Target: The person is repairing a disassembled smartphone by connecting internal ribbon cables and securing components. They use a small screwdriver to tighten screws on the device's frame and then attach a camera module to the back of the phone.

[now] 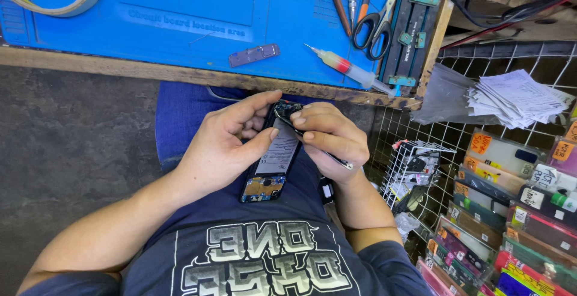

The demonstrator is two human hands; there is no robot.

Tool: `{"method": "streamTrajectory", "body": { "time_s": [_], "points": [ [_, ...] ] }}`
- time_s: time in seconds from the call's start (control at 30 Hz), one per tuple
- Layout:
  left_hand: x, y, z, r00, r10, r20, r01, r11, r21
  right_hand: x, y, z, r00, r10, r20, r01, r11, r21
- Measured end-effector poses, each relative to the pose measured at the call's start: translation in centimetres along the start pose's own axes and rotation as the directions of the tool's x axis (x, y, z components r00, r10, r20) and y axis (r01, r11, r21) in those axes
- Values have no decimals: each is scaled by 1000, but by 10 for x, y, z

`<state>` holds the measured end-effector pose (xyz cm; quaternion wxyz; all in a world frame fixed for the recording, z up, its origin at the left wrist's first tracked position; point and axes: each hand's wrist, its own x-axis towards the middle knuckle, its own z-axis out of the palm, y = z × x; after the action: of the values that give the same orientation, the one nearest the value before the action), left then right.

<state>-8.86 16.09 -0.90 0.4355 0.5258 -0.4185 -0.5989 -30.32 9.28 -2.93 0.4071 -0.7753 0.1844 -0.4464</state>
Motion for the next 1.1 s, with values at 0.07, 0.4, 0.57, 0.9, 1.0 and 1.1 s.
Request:
{"method": "streamTrajectory", "body": {
  "time_s": [0.07, 0.4, 0.57, 0.9, 1.0, 1.1],
  "points": [
    [0, 0, -1, 1000, 18, 3, -18, 1000, 2, 3, -2, 0, 999, -40, 12, 41, 997, -62],
    [0, -3, -3, 1000, 12, 26, -11, 999, -47, 9, -5, 1, 990, -115, 78, 126, 980, -157],
    [-1, -4, -4, 999, 38, 16, -38, 999, -19, 9, -7, 2, 985, -145, 91, 161, 963, -214],
    [0, -9, -3, 1000, -10, 27, 14, 989, -147, 7, -10, 4, 967, -201, 158, 242, 915, -322],
    [0, -12, -3, 999, 27, 19, -23, 981, -192, 4, -13, 1, 954, -203, 221, 274, 888, -370],
    [1, -15, -3, 999, 45, 14, -41, 982, -185, 1, -16, 1, 943, -194, 271, 291, 873, -391]
  ]
}}
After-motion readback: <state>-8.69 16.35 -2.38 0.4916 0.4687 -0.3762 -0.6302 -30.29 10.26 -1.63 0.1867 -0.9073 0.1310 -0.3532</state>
